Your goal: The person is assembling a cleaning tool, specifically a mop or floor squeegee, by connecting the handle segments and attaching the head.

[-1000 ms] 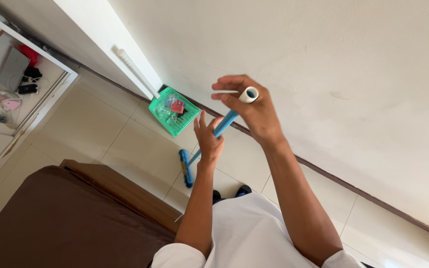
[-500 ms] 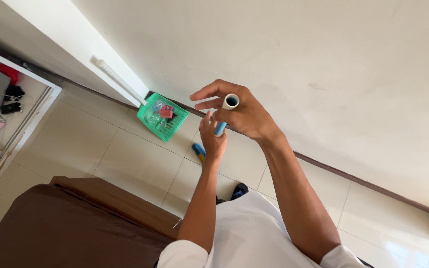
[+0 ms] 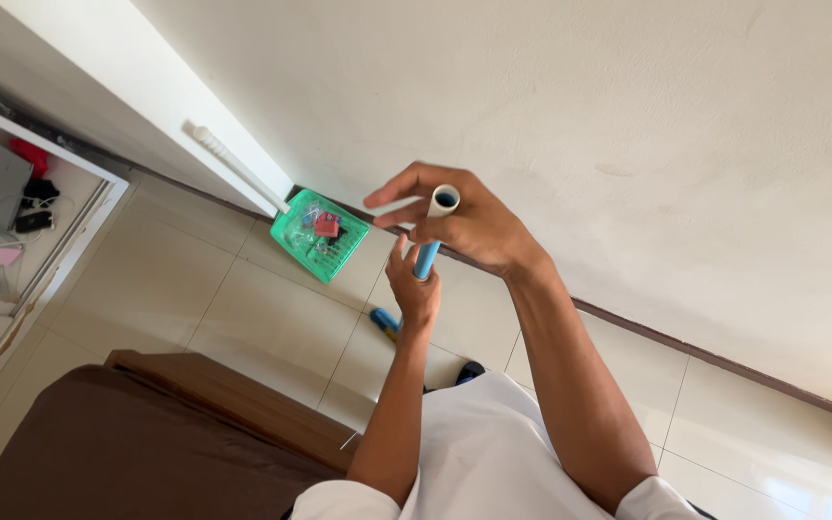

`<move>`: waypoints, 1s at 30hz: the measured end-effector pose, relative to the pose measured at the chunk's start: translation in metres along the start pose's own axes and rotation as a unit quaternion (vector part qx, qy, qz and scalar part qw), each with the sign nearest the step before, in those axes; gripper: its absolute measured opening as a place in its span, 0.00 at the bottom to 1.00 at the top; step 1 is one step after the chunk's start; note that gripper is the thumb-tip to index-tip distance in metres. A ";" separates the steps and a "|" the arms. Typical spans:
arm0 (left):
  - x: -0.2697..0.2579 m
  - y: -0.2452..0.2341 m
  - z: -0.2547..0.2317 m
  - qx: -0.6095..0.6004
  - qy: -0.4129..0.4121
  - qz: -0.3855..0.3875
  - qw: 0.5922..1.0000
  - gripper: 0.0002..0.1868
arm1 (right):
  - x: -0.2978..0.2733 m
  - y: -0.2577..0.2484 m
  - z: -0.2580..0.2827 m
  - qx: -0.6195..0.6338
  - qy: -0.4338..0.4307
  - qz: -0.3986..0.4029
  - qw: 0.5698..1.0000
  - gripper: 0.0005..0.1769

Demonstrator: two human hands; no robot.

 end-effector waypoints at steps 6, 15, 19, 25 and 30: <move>0.015 0.001 -0.040 -0.072 0.026 -0.039 0.996 0.23 | -0.005 0.005 0.017 -0.019 -0.014 0.058 0.998 0.22; 0.021 -0.021 -0.073 -0.151 0.065 -0.016 0.986 0.21 | -0.019 0.001 0.036 -0.027 -0.042 0.059 0.997 0.24; 0.022 -0.033 -0.070 -0.029 0.192 -0.024 0.981 0.22 | -0.023 -0.005 0.037 -0.003 -0.063 0.017 0.998 0.25; 0.039 -0.028 -0.029 -0.051 0.108 0.140 0.983 0.19 | -0.025 -0.004 0.005 0.013 -0.025 -0.046 0.999 0.21; 0.043 -0.004 0.009 -0.057 0.035 0.126 0.990 0.18 | -0.028 -0.001 -0.011 -0.109 -0.020 -0.051 0.993 0.19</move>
Point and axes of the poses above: each hand's wrist, its own x-axis towards the middle knuckle, its own y-axis out of the palm, z = x × y, the point moved 7 cm from there along x, towards the middle knuckle, and after that the axes turned 2 degrees about -x, right-handed, at the moved point
